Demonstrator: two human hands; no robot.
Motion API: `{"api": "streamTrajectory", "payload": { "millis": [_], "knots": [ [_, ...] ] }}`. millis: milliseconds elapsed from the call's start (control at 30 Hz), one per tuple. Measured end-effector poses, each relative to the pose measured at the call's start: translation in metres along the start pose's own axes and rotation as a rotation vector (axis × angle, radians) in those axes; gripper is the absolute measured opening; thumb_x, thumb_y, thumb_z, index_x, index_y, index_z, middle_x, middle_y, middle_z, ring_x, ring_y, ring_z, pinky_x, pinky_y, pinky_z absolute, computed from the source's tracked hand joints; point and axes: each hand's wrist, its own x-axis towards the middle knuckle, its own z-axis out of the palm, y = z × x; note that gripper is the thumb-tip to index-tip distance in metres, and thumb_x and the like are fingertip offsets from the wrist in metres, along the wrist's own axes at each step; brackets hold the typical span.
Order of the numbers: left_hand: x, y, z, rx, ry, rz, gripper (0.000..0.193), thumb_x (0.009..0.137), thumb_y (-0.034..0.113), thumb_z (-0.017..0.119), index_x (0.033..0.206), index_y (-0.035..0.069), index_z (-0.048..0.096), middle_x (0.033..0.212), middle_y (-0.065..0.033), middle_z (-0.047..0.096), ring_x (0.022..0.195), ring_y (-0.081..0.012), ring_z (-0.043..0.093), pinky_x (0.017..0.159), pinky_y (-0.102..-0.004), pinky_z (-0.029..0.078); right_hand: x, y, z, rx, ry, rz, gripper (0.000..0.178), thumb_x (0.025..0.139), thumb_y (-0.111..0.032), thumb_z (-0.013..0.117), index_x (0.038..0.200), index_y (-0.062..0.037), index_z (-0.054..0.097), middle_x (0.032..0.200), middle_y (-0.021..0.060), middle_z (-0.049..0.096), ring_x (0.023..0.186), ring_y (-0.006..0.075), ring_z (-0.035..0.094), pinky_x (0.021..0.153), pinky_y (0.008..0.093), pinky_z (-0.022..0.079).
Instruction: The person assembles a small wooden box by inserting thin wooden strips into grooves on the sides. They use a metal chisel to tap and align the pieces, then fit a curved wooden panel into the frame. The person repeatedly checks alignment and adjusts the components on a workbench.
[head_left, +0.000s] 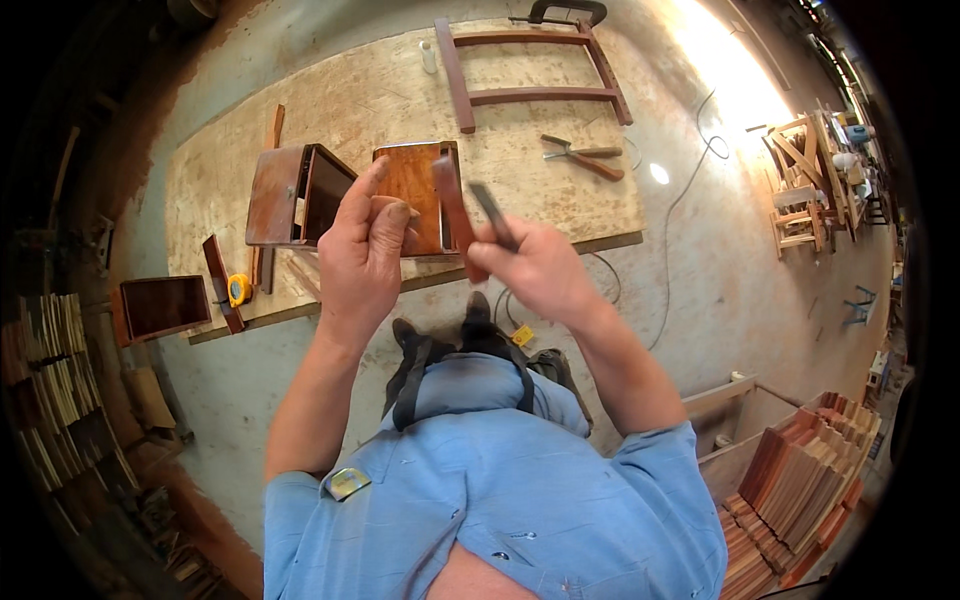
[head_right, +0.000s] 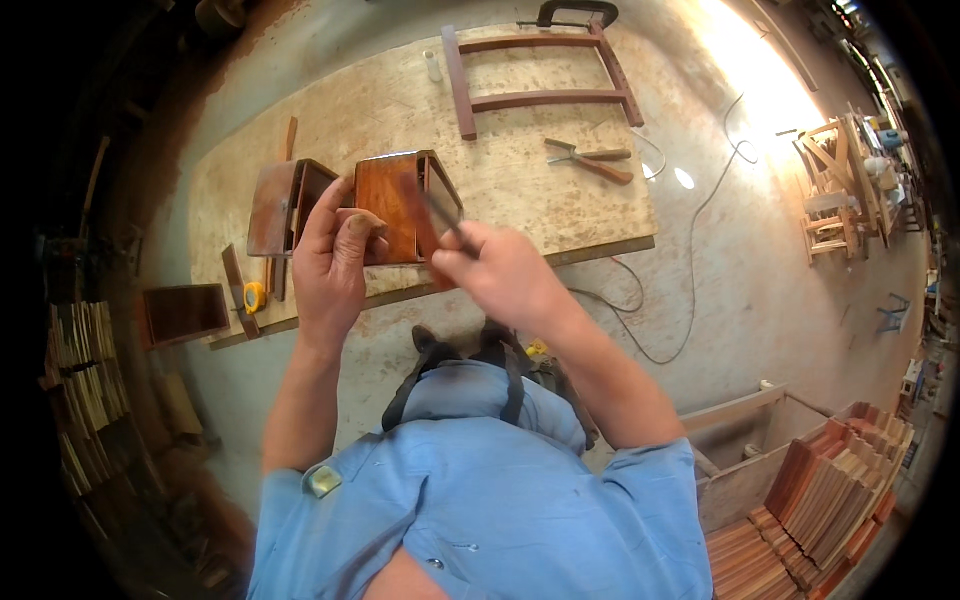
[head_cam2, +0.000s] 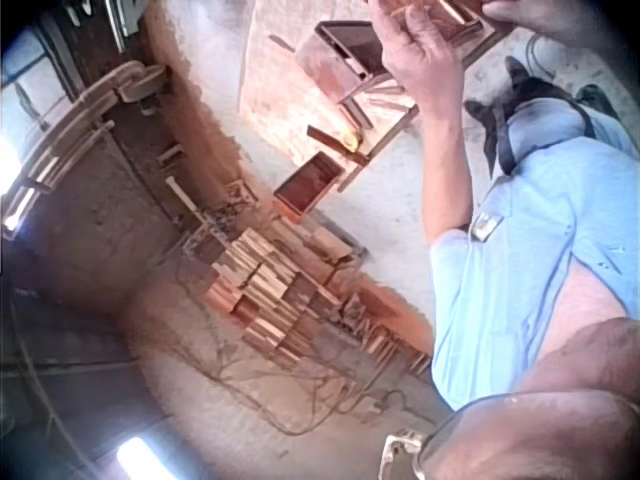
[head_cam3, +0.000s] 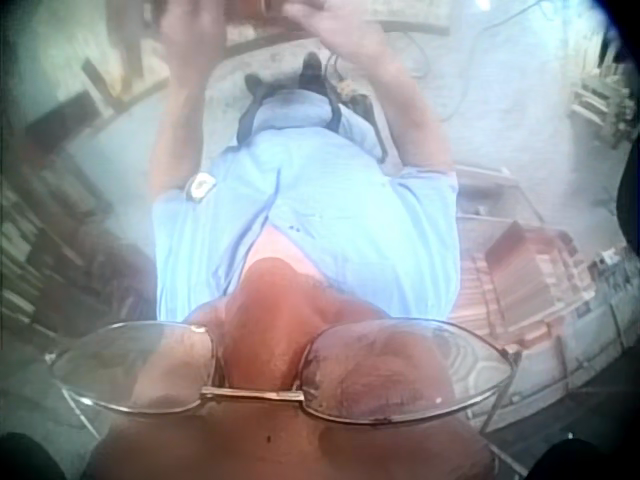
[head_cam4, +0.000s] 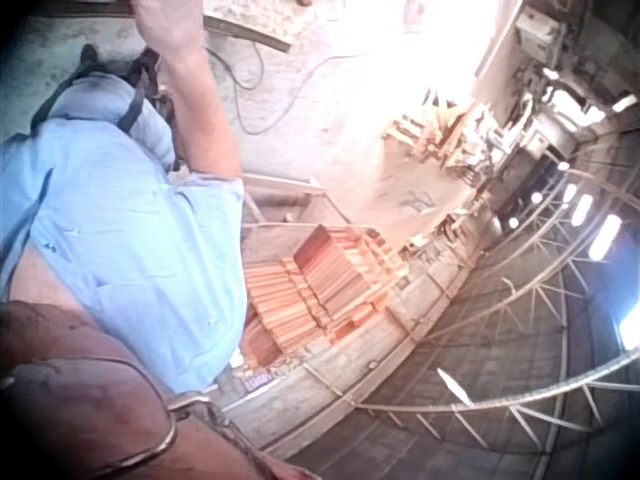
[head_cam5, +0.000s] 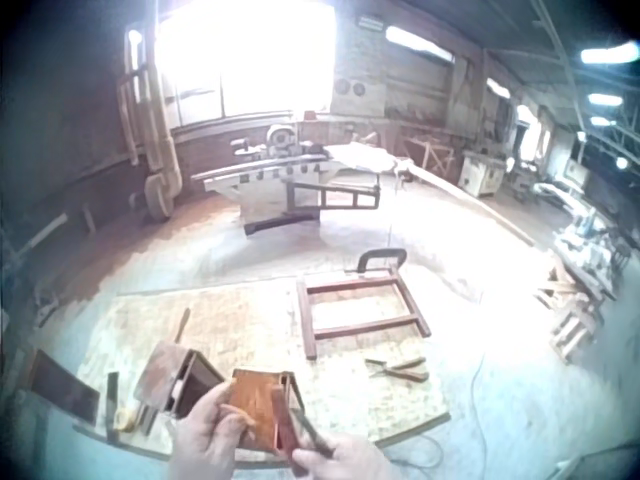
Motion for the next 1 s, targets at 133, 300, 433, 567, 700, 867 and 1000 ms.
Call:
{"api": "streamTrajectory", "payload": {
  "millis": [133, 300, 433, 567, 700, 867, 1000],
  "knots": [
    [-0.001, -0.017, 0.002, 0.421, -0.018, 0.408, 0.037, 0.090, 0.000, 0.065, 0.126, -0.002, 0.061, 0.100, -0.0135, 0.069, 0.091, -0.0263, 0.067, 0.080, -0.0364, 0.055, 0.023, 0.005, -0.003, 0.158, 0.060, 0.089, 0.016, 0.093, -0.016, 0.063, 0.084, -0.0030, 0.066, 0.075, 0.0014, 0.067, 0.064, 0.0061, 0.053, 0.057, 0.0242, 0.043],
    [-0.004, -0.019, 0.006, 0.590, -0.144, 0.581, 0.042, 0.080, 0.003, 0.070, 0.122, -0.002, 0.064, 0.119, -0.0172, 0.067, 0.114, -0.0386, 0.062, 0.099, -0.0472, 0.048, 0.037, 0.019, 0.004, 0.169, 0.028, 0.112, 0.023, 0.091, -0.019, 0.064, 0.080, 0.0010, 0.066, 0.072, 0.0072, 0.068, 0.069, 0.0138, 0.063, 0.065, 0.0308, 0.050],
    [-0.005, -0.017, 0.007, 0.611, -0.209, 0.583, 0.044, 0.080, 0.005, 0.072, 0.123, -0.003, 0.063, 0.125, -0.0184, 0.065, 0.121, -0.0390, 0.058, 0.104, -0.0484, 0.046, 0.046, 0.025, 0.005, 0.215, 0.000, 0.152, 0.025, 0.091, -0.019, 0.064, 0.078, 0.0016, 0.067, 0.069, 0.0076, 0.067, 0.066, 0.0145, 0.062, 0.063, 0.0314, 0.050],
    [-0.003, -0.022, 0.005, 0.613, -0.209, 0.585, 0.044, 0.080, 0.006, 0.071, 0.123, -0.003, 0.063, 0.127, -0.0191, 0.064, 0.122, -0.0394, 0.058, 0.105, -0.0495, 0.044, 0.051, 0.020, 0.004, 0.194, -0.023, 0.164, 0.027, 0.091, -0.022, 0.064, 0.078, 0.0021, 0.068, 0.067, 0.0079, 0.067, 0.064, 0.0147, 0.063, 0.061, 0.0308, 0.050],
    [-0.004, -0.022, 0.000, 0.619, -0.230, 0.571, 0.044, 0.079, 0.003, 0.068, 0.122, -0.004, 0.063, 0.127, -0.0191, 0.064, 0.122, -0.0393, 0.057, 0.106, -0.0505, 0.043, 0.052, 0.015, 0.003, 0.105, -0.029, 0.173, 0.029, 0.090, -0.024, 0.064, 0.079, 0.0020, 0.068, 0.067, 0.0076, 0.067, 0.063, 0.0146, 0.063, 0.061, 0.0303, 0.050],
    [-0.004, -0.024, -0.002, 0.643, -0.259, 0.585, 0.040, 0.078, -0.001, 0.066, 0.118, -0.002, 0.066, 0.127, -0.0175, 0.065, 0.123, -0.0381, 0.057, 0.107, -0.0507, 0.042, 0.052, 0.015, 0.003, 0.096, -0.032, 0.160, 0.023, 0.093, -0.022, 0.065, 0.080, -0.0033, 0.066, 0.067, 0.0013, 0.064, 0.055, 0.0064, 0.052, 0.049, 0.0246, 0.039],
    [-0.003, -0.023, -0.002, 0.674, -0.274, 0.594, 0.035, 0.078, 0.000, 0.067, 0.113, -0.001, 0.069, 0.126, -0.0154, 0.066, 0.123, -0.0370, 0.057, 0.107, -0.0501, 0.042, 0.052, 0.012, 0.002, 0.087, -0.052, 0.163, 0.023, 0.092, -0.022, 0.065, 0.078, -0.0037, 0.065, 0.066, 0.0018, 0.064, 0.057, 0.0070, 0.054, 0.050, 0.0245, 0.040]
  ]
}}
